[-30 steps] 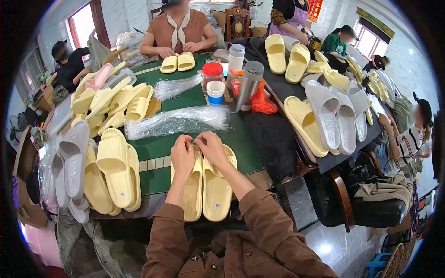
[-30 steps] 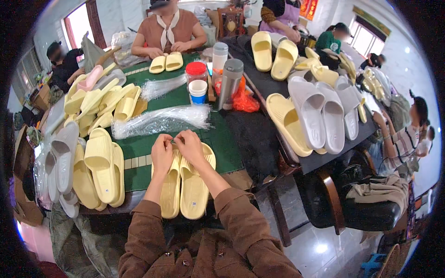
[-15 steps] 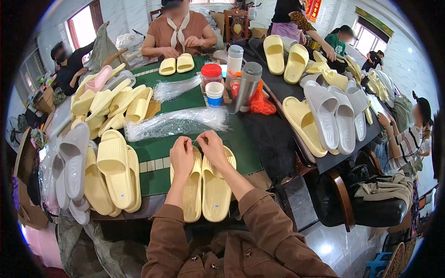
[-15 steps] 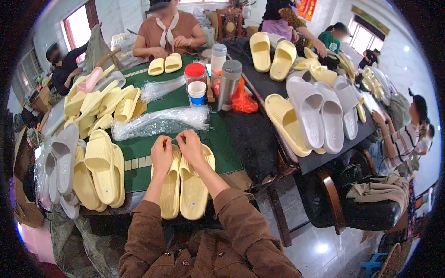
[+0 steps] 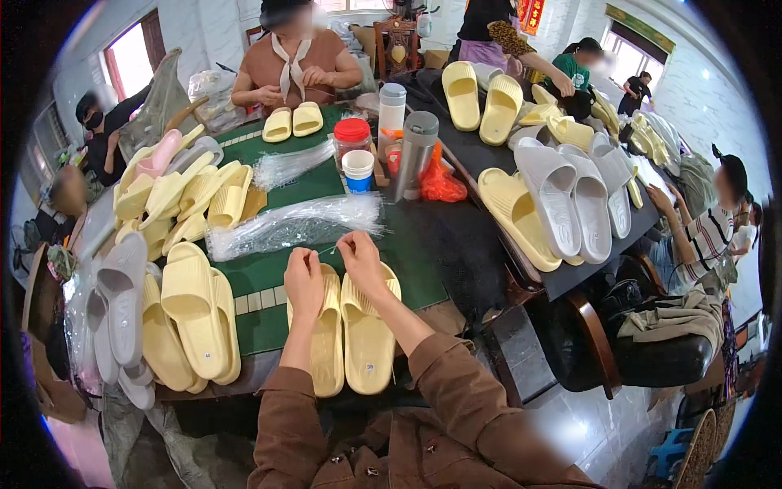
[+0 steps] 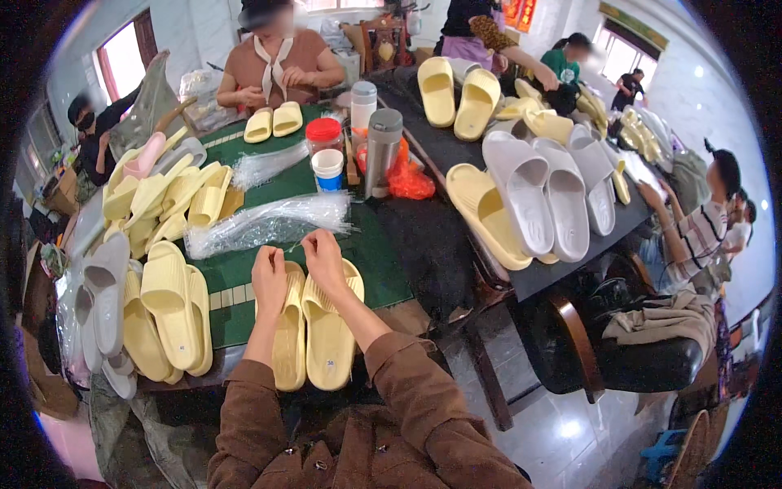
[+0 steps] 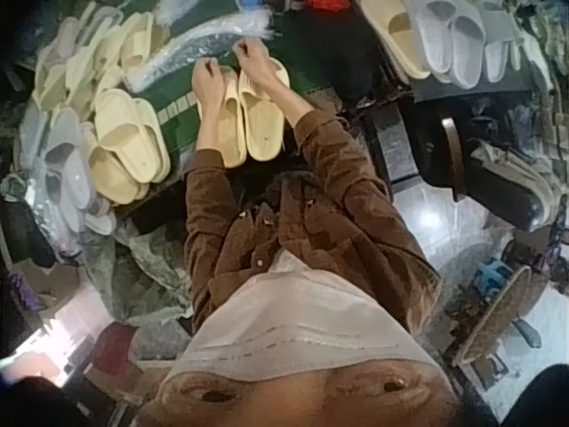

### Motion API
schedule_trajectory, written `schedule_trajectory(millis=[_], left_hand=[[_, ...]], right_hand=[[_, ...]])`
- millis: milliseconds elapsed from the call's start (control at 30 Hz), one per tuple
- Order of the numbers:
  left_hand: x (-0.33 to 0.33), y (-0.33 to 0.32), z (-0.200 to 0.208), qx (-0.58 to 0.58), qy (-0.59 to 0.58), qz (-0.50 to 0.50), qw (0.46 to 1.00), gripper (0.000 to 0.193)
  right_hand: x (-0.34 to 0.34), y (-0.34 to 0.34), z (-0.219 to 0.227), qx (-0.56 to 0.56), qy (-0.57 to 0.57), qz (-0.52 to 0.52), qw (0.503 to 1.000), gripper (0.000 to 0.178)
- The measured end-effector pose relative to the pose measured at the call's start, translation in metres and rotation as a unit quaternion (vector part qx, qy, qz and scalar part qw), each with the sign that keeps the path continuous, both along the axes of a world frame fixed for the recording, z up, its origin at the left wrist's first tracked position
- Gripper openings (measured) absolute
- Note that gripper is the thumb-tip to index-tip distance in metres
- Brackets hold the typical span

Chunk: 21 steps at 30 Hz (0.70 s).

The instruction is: The person assembles yellow and white plastic slippers by hand at a workbench. They pick up pairs, insert small fasteners into the straps, and place the finished pairs onto a pile. Other workers are visible in the background performing similar tasks.

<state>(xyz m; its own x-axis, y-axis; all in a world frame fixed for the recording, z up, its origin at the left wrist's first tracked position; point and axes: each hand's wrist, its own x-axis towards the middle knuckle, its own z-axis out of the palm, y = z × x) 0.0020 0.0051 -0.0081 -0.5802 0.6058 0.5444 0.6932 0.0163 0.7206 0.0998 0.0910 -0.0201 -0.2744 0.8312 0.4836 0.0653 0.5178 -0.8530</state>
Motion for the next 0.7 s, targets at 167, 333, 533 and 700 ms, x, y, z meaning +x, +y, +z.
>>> schedule_trajectory(millis=[167,333,533,700], left_hand=[[0.001,0.002,0.000,0.008,-0.052,-0.013,0.999,0.017],[-0.002,0.000,0.002,-0.026,-0.073,-0.026,0.997,0.019],[-0.003,0.000,0.000,-0.017,-0.082,-0.026,0.996,0.020],[-0.003,-0.001,0.001,-0.001,-0.095,-0.043,0.995,0.019]], right_hand=[[0.002,0.002,0.001,-0.029,0.011,0.011,0.999,0.010],[-0.002,0.003,-0.002,-0.030,0.027,-0.011,0.999,0.011],[0.000,0.003,0.001,-0.058,0.014,-0.010,0.998,0.014],[0.002,0.001,0.006,-0.050,-0.019,0.012,0.999,0.021]])
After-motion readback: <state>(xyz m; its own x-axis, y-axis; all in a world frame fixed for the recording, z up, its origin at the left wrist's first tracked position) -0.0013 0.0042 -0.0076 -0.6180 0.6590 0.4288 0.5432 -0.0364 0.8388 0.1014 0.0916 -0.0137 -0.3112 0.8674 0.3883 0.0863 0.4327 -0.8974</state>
